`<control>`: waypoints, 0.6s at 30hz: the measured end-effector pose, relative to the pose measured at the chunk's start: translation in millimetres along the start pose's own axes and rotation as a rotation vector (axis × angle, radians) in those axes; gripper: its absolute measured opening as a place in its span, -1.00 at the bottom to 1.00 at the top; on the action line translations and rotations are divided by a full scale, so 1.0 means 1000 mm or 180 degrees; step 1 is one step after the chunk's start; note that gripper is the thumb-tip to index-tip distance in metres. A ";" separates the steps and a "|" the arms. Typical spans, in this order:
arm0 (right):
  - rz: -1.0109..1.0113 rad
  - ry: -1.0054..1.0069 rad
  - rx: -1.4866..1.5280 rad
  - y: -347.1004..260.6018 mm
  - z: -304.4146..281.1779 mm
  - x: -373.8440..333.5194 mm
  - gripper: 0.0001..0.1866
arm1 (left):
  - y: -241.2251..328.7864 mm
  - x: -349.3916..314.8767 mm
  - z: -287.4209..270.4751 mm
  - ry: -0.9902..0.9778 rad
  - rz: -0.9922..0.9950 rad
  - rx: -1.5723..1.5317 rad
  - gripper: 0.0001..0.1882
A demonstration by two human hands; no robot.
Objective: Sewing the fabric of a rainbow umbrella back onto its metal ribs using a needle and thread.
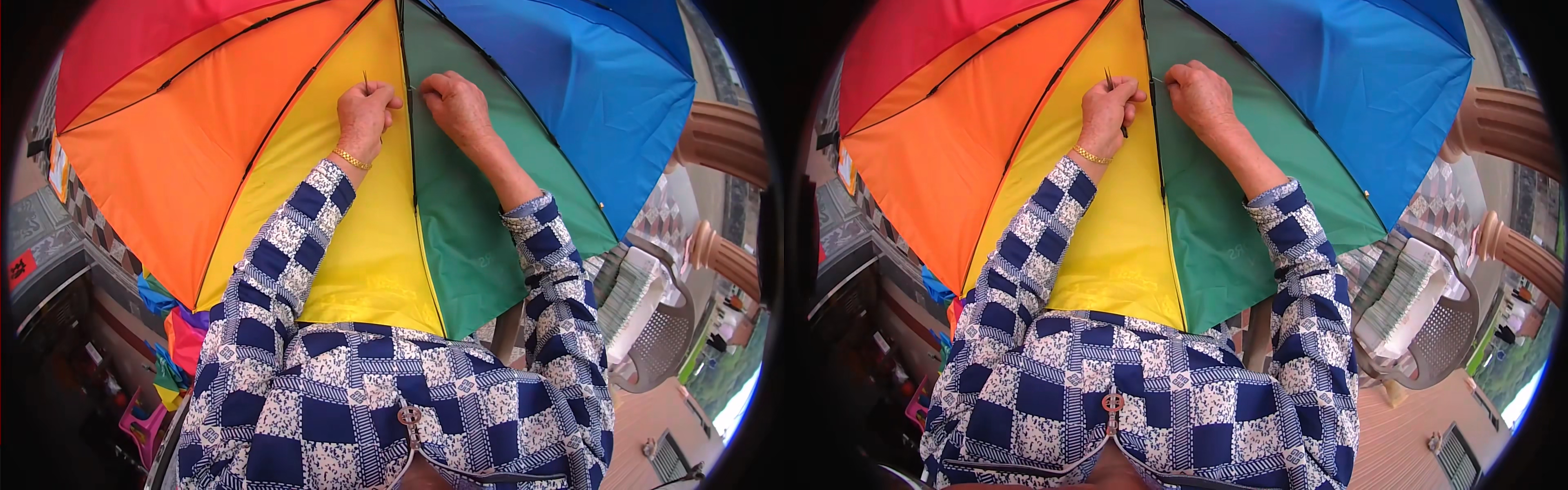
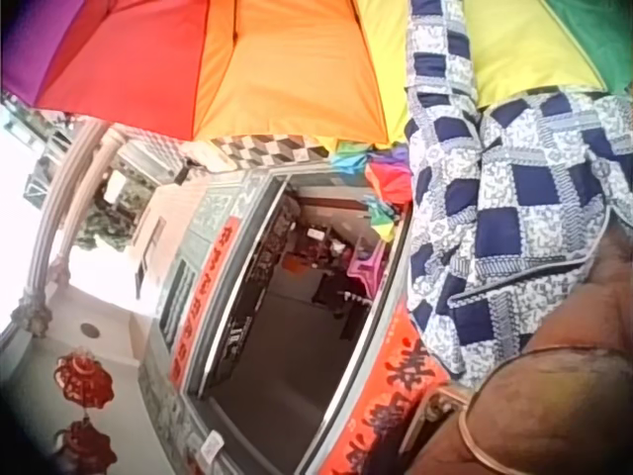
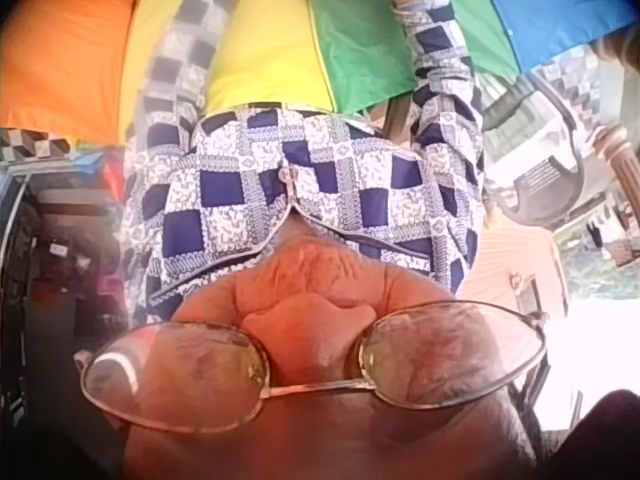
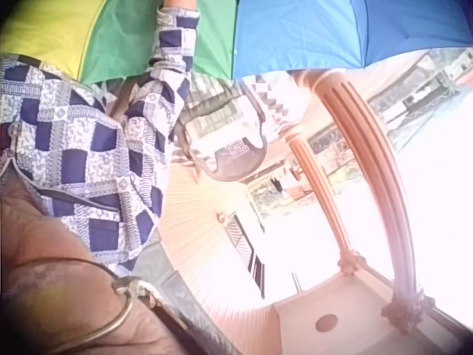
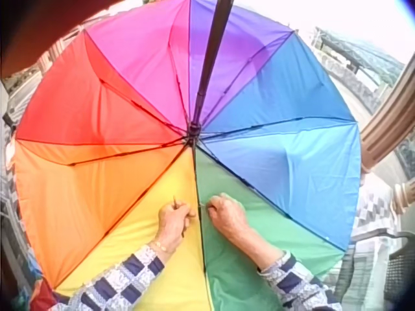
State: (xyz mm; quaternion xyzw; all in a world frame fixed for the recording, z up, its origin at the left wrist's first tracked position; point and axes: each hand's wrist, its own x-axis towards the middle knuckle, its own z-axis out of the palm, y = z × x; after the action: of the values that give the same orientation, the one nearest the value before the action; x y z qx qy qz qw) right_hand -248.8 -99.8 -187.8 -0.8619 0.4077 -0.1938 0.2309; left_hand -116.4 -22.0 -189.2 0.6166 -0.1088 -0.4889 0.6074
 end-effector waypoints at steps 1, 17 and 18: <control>-0.0030 0.0042 0.0004 0.000 0.002 0.001 -0.91 | -0.002 0.001 -0.001 0.0006 0.0001 0.0010 -0.94; -0.0334 0.0364 0.0258 -0.002 0.014 0.015 -0.94 | -0.002 0.013 0.013 0.0026 0.0086 -0.0010 -0.89; -0.0301 0.0329 0.0248 -0.002 0.013 0.014 -0.94 | -0.003 0.012 0.013 0.0050 0.0100 -0.0152 -0.90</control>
State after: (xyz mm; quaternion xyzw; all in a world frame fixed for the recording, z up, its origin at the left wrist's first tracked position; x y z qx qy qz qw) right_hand -232.5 -106.3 -195.0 -0.8594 0.3700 -0.2645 0.2335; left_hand -121.5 -38.1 -194.8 0.6040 -0.1020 -0.4768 0.6304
